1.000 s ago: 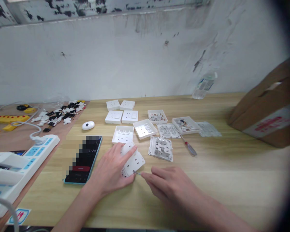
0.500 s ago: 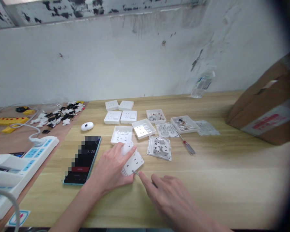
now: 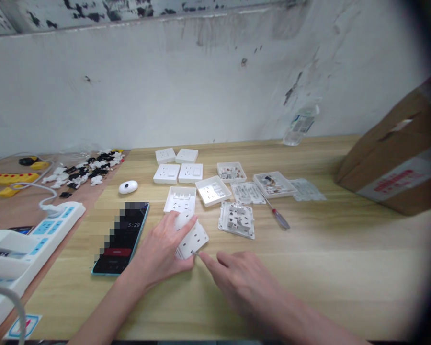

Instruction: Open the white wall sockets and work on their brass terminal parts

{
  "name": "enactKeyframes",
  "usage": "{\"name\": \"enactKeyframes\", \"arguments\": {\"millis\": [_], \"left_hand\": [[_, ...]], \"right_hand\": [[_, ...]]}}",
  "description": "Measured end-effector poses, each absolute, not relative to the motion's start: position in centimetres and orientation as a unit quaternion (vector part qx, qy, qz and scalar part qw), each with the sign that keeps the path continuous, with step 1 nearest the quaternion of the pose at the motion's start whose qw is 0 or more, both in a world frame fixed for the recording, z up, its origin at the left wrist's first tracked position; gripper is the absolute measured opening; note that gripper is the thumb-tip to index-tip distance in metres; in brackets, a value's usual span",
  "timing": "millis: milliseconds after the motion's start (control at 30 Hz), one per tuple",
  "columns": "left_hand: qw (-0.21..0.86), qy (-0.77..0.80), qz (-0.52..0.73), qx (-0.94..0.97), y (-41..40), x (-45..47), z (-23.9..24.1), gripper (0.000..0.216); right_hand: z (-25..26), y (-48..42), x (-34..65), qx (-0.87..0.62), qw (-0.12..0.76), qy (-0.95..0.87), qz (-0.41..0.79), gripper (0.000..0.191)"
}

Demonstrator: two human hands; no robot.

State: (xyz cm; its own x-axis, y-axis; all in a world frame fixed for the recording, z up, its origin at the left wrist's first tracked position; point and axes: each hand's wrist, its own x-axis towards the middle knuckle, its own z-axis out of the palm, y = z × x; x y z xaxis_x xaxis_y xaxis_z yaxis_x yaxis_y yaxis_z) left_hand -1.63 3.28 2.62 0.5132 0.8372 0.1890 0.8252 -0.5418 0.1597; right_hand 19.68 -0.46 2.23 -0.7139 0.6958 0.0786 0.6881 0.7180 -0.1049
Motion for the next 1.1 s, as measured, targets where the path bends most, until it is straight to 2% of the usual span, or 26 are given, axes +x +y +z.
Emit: {"name": "enactKeyframes", "arguments": {"millis": [167,267,433,567,700,933,1100], "left_hand": [[0.019,0.473,0.114,0.873,3.3,-1.6,2.6,0.070],[0.020,0.473,0.114,0.873,3.3,-1.6,2.6,0.069],[0.018,0.467,0.120,0.876,3.3,-1.6,2.6,0.069],[0.006,0.468,0.114,0.876,3.3,-1.7,2.6,0.070],[-0.020,0.465,0.104,0.879,3.4,-1.7,2.9,0.070],[-0.051,0.435,0.096,0.894,3.9,-1.2,3.6,0.075],[-0.017,0.448,0.129,0.884,4.2,-1.9,3.6,0.073]], "right_hand": [[3.1,-1.7,18.4,-0.384,0.073,-0.919,-0.055,0.045],[3.7,-2.0,17.5,-0.396,0.082,-0.911,-0.076,0.034],[4.2,-1.2,17.8,-0.331,0.062,-0.935,-0.110,0.035],[4.4,-0.2,18.6,-0.330,0.048,-0.941,-0.054,0.031],[4.9,0.9,18.3,-0.375,0.055,-0.924,0.045,0.017],[6.5,2.9,17.0,-0.359,0.065,-0.929,0.055,0.022],[8.0,3.0,18.9,-0.395,0.068,-0.911,0.100,0.025]]}}
